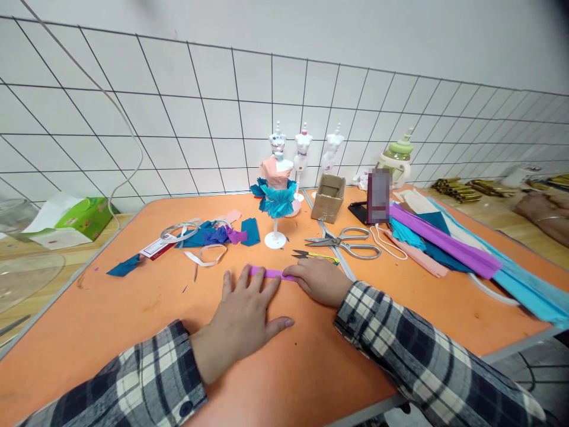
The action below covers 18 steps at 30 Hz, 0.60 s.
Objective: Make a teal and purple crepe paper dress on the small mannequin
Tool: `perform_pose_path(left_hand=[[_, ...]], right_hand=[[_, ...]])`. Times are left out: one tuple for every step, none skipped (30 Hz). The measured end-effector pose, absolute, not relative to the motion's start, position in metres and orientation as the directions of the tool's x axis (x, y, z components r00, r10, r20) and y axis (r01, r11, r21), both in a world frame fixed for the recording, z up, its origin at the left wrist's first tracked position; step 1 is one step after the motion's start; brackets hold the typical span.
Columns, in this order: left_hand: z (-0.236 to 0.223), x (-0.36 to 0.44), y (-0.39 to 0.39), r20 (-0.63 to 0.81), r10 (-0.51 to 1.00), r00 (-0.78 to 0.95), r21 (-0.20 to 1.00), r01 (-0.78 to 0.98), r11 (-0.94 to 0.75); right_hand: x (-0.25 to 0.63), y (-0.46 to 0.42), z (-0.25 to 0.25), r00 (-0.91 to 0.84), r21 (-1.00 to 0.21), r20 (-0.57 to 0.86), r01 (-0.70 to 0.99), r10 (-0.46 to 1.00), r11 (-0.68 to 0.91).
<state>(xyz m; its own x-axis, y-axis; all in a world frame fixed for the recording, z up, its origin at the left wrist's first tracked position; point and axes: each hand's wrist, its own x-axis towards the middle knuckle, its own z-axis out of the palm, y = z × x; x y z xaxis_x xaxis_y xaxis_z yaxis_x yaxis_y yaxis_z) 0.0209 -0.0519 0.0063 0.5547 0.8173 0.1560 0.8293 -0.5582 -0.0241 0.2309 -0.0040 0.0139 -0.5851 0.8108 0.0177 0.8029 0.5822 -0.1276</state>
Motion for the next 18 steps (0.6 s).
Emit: perform_pose_path(left_hand=[[0.008, 0.019, -0.049, 0.207, 0.806, 0.555, -0.035, 0.827, -0.560], [0.009, 0.016, -0.045, 0.257, 0.793, 0.552, -0.031, 0.825, -0.564], [0.011, 0.012, -0.039, 0.299, 0.777, 0.554, -0.011, 0.816, -0.578], [0.014, 0.006, -0.030, 0.326, 0.773, 0.544, 0.031, 0.811, -0.584], [0.016, 0.000, -0.020, 0.330, 0.769, 0.548, 0.083, 0.795, -0.601], [0.018, -0.007, -0.010, 0.326, 0.756, 0.567, 0.129, 0.766, -0.630], [0.019, -0.013, -0.001, 0.335, 0.742, 0.581, 0.158, 0.741, -0.652], [0.020, -0.017, 0.007, 0.319, 0.726, 0.609, 0.169, 0.717, -0.676], [0.020, -0.020, 0.013, 0.305, 0.721, 0.623, 0.195, 0.700, -0.687], [0.020, -0.021, 0.016, 0.305, 0.728, 0.614, 0.216, 0.700, -0.681], [0.018, -0.020, 0.017, 0.303, 0.736, 0.606, 0.220, 0.707, -0.672], [0.017, -0.017, 0.017, 0.310, 0.747, 0.589, 0.215, 0.722, -0.658], [0.015, -0.014, 0.015, 0.322, 0.756, 0.569, 0.196, 0.741, -0.642], [0.012, -0.011, 0.014, 0.332, 0.765, 0.552, 0.170, 0.762, -0.624], [0.009, -0.009, 0.013, 0.336, 0.776, 0.533, 0.146, 0.785, -0.602], [0.006, -0.008, 0.013, 0.327, 0.796, 0.509, 0.137, 0.808, -0.573], [0.003, -0.008, 0.015, 0.303, 0.824, 0.478, 0.141, 0.833, -0.535], [0.001, -0.009, 0.017, 0.270, 0.857, 0.439, 0.157, 0.858, -0.489]], right_hand=[[0.231, -0.004, 0.014, -0.585, -0.129, 0.019, 0.803, 0.811, 0.582], [0.232, -0.004, 0.014, -0.580, -0.139, 0.023, 0.805, 0.814, 0.577], [0.232, -0.004, 0.014, -0.569, -0.155, 0.030, 0.810, 0.822, 0.566], [0.233, -0.003, 0.014, -0.553, -0.174, 0.037, 0.817, 0.833, 0.550], [0.233, -0.003, 0.014, -0.534, -0.191, 0.041, 0.825, 0.844, 0.532], [0.234, -0.003, 0.014, -0.518, -0.202, 0.043, 0.833, 0.854, 0.515], [0.235, -0.002, 0.015, -0.508, -0.204, 0.040, 0.839, 0.860, 0.505], [0.235, -0.002, 0.015, -0.507, -0.201, 0.033, 0.841, 0.861, 0.503], [0.236, -0.002, 0.016, -0.513, -0.196, 0.029, 0.839, 0.858, 0.508], [0.236, -0.002, 0.016, -0.521, -0.193, 0.030, 0.834, 0.853, 0.517], [0.236, -0.002, 0.017, -0.530, -0.192, 0.036, 0.828, 0.847, 0.526], [0.235, -0.002, 0.017, -0.538, -0.191, 0.045, 0.822, 0.842, 0.536], [0.235, -0.002, 0.017, -0.545, -0.191, 0.054, 0.817, 0.837, 0.544], [0.234, -0.002, 0.017, -0.550, -0.189, 0.059, 0.813, 0.833, 0.550], [0.232, -0.003, 0.017, -0.556, -0.186, 0.060, 0.810, 0.829, 0.556], [0.231, -0.003, 0.017, -0.561, -0.183, 0.057, 0.807, 0.826, 0.561], [0.230, -0.003, 0.017, -0.564, -0.182, 0.054, 0.806, 0.824, 0.564], [0.229, -0.004, 0.017, -0.566, -0.183, 0.051, 0.805, 0.823, 0.565]])
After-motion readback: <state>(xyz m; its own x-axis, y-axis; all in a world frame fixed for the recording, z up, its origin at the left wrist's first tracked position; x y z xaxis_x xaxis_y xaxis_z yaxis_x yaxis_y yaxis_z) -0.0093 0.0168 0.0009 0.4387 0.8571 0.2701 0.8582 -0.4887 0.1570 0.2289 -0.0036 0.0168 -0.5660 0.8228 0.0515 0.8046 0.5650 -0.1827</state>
